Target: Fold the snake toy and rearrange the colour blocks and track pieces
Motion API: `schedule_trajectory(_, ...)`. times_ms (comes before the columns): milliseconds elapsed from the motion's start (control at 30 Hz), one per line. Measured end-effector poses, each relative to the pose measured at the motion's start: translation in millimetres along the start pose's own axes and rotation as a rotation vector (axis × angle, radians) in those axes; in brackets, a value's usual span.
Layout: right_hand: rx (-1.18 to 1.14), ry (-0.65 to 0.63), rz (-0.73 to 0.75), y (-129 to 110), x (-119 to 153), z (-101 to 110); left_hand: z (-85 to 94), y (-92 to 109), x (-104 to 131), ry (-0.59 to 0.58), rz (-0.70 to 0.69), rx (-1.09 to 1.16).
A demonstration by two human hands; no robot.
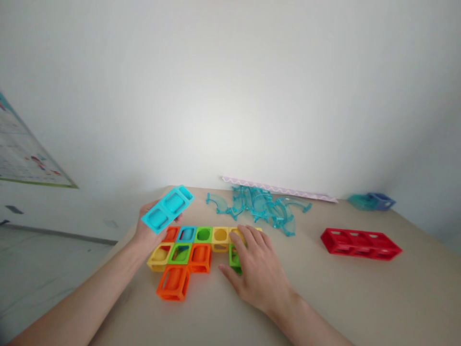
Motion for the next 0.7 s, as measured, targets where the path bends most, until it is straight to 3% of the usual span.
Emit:
schedule_trajectory(200, -0.046, -0.013, -0.007, -4, -6, 16, -7.4, -12, 0, -0.060, 0.074, -0.008)
schedule_trajectory(333, -0.107, -0.070, -0.029, -17, -43, 17, -15.3, -19, 0, -0.125, 0.113, -0.025)
schedule_trajectory(533, -0.310, -0.366, -0.007, -50, -101, -34, -15.8, -14, -1, -0.146, 0.066, -0.025)
schedule_trajectory(700, -0.323, -0.363, -0.063, -51, -106, -51, -12.8, -18, -4, -0.139, 0.077, -0.001)
Point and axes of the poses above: each hand's wrist, its own x-axis away from the middle knuckle, its own z-axis out of the back of the hand, y = z × x, the point moved 9 cm from there along -x, towards the middle knuckle, and after that the axes turned 4 degrees about -y, right-handed, at the moved point
